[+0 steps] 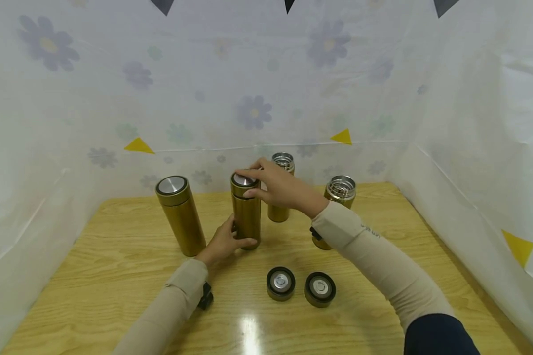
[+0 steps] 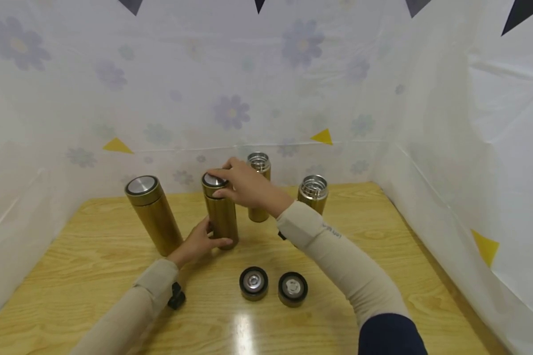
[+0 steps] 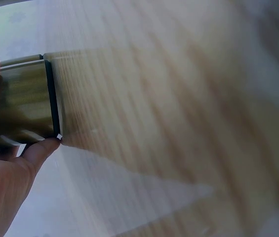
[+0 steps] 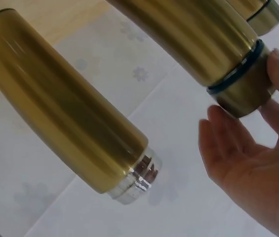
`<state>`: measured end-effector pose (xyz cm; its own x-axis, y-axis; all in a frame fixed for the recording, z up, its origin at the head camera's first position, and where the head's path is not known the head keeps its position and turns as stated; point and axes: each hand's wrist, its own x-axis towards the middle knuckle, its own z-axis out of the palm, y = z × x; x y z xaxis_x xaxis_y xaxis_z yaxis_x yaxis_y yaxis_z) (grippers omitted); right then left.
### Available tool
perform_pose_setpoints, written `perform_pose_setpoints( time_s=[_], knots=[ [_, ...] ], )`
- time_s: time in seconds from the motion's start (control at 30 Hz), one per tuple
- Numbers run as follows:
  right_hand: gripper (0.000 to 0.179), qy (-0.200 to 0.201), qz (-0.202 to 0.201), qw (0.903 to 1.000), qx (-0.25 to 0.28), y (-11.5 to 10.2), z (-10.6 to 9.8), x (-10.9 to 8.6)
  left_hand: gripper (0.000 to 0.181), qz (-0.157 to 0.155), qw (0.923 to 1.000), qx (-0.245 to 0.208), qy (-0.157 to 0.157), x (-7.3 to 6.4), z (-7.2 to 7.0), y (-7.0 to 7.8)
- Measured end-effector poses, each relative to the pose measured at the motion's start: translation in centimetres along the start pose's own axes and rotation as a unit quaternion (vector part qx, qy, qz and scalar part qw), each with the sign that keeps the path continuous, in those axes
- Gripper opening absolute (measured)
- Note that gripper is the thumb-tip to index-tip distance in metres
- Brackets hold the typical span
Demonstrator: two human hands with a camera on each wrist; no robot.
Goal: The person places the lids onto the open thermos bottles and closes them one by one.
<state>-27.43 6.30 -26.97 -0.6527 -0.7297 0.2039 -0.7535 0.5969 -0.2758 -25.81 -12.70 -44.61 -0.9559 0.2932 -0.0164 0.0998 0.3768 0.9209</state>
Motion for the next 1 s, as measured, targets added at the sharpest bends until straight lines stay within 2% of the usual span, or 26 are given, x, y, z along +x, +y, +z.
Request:
perform_pose_setpoints(
  time_s=[0.13,0.33,0.53,0.67,0.73,0.83,0.93,1.0],
  knots=[
    [0.057,0.067,0.018,0.9976,-0.004,-0.1,1.1,-0.2,0.088,0.007,1.0000,0.000,-0.001,0.0,0.0,-0.1],
    [0.057,0.165,0.029,0.9859,-0.009,-0.2,2.9,-0.4,0.088,0.011,0.9999,-0.004,-0.004,-0.1,-0.1,-0.1],
    [0.056,0.204,0.036,0.9781,-0.023,-0.5,3.6,-0.4,0.089,0.007,1.0000,-0.003,-0.005,-0.1,-0.1,-0.1],
    [0.059,0.217,0.044,0.9732,-0.062,-0.8,3.7,-0.5,0.092,0.006,1.0000,-0.003,-0.005,0.0,-0.1,-0.2],
    [0.063,0.214,0.047,0.9727,-0.076,-0.9,3.7,-0.5,0.093,0.007,0.9999,-0.006,-0.006,0.0,-0.1,-0.2],
    [0.068,0.172,0.042,0.9828,-0.053,-1.0,3.5,-0.6,0.094,0.010,0.9999,-0.009,-0.009,0.0,-0.1,-0.2],
    [0.069,0.085,0.032,0.9959,0.003,-0.9,2.7,-0.5,0.093,0.015,0.9998,-0.008,-0.011,0.0,0.0,-0.2],
    [0.067,0.021,0.018,0.9992,0.028,-0.7,2.0,-0.2,0.092,0.015,0.9998,-0.010,-0.013,0.0,0.0,-0.1]
  ],
)
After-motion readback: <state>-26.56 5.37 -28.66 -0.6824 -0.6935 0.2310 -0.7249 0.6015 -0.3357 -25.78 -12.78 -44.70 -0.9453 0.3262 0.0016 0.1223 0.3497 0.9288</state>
